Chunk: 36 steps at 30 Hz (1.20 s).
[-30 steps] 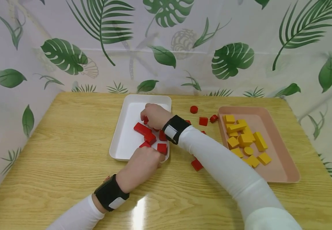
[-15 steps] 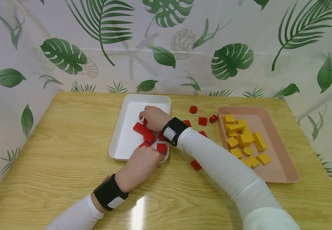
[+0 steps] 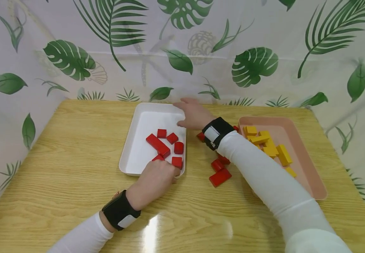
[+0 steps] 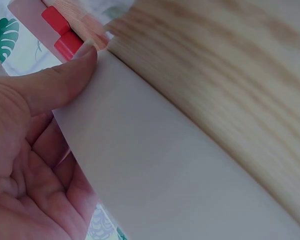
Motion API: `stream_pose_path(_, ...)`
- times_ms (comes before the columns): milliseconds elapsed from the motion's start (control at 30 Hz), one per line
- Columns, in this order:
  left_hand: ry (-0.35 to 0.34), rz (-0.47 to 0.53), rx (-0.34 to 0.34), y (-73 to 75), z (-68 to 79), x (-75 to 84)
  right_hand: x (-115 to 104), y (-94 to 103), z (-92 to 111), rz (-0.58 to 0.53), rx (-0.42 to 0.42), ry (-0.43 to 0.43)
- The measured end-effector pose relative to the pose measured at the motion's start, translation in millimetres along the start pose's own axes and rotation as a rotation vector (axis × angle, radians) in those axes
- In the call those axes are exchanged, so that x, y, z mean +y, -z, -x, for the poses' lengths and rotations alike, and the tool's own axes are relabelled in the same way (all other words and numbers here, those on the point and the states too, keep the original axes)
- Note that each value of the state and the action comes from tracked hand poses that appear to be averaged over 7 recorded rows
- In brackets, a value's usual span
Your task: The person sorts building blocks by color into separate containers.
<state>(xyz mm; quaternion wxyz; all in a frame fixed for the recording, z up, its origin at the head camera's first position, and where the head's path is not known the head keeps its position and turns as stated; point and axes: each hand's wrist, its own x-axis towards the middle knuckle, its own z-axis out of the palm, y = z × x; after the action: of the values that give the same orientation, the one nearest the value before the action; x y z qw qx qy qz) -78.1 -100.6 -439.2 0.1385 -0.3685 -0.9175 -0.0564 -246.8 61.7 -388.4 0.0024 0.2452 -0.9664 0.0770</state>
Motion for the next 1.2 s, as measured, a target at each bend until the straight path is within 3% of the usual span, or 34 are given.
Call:
stream_pose_path(200,-0.004,0.004,0.009,-1.6,0.1,-0.1,38,0.0,8,-0.013,-0.034,-0.118)
stream_pose_path(500,-0.007,0.036,0.027,-4.5,0.6,0.3,69,-14.5,23,-0.058,-0.015,-0.141)
stream_pose_path(933,-0.015,0.000,0.020,-2.9,1.0,-1.3,67,-7.3,25,-0.048,-0.014,-0.177)
stream_pose_path(1033,-0.012,0.002,0.015,-1.9,1.3,-1.3,57,-1.4,21,-0.069,-0.015,-0.178)
stream_pose_path(1200,-0.013,0.024,0.017,-2.2,0.7,-1.3,28,9.7,17,-0.053,0.004,-0.110)
